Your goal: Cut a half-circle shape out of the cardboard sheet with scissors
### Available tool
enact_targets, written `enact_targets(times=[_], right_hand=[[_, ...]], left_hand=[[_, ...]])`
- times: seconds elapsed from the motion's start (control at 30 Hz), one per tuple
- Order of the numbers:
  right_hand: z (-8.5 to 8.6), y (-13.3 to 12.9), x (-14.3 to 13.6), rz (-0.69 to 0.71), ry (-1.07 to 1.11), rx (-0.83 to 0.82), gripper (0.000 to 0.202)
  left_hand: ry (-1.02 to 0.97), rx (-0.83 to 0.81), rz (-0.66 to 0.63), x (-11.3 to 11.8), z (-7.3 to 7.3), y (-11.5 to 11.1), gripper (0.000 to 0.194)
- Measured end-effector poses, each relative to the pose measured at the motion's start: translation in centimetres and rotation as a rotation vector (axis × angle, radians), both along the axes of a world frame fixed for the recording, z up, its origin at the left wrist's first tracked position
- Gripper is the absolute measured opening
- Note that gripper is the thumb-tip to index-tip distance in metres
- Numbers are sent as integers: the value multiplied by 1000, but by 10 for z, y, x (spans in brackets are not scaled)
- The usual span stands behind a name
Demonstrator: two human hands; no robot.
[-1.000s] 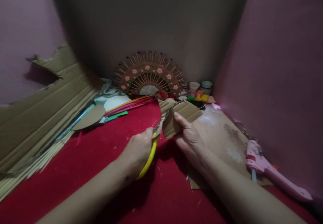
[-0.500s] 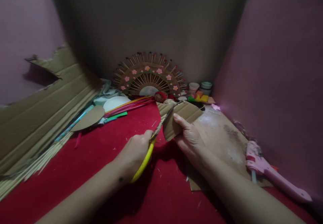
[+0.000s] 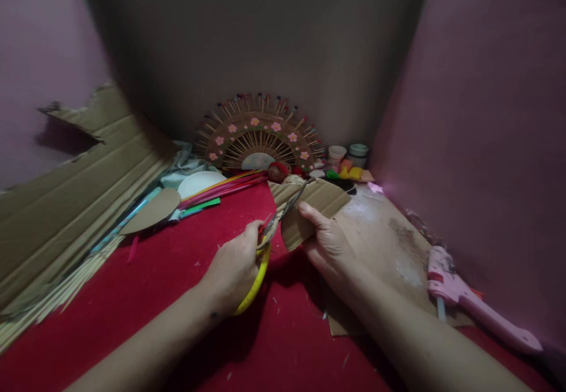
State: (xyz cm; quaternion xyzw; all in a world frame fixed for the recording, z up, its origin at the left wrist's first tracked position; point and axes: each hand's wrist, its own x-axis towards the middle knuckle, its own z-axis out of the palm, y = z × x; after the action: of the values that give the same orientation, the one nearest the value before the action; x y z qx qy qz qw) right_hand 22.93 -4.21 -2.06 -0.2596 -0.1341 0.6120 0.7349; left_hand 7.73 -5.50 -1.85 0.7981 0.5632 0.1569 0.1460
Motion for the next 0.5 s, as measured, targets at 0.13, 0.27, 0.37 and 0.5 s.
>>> enact_targets(times=[0.13,0.27,0.37,0.5], right_hand=[[-1,0,0,5,-7,-8,30],[-1,0,0,17,-4,4,32],[-2,1,-1,28,-5,-2,32],[-2,0,-1,31,-15,-18,34]], left_hand=[[-31,3,-18,-1,0,0,40],[69,-7,-2,2,6,-2,34],[176,-10,2,4,10,-5,28],[176,16,-55,3,10,-6,26]])
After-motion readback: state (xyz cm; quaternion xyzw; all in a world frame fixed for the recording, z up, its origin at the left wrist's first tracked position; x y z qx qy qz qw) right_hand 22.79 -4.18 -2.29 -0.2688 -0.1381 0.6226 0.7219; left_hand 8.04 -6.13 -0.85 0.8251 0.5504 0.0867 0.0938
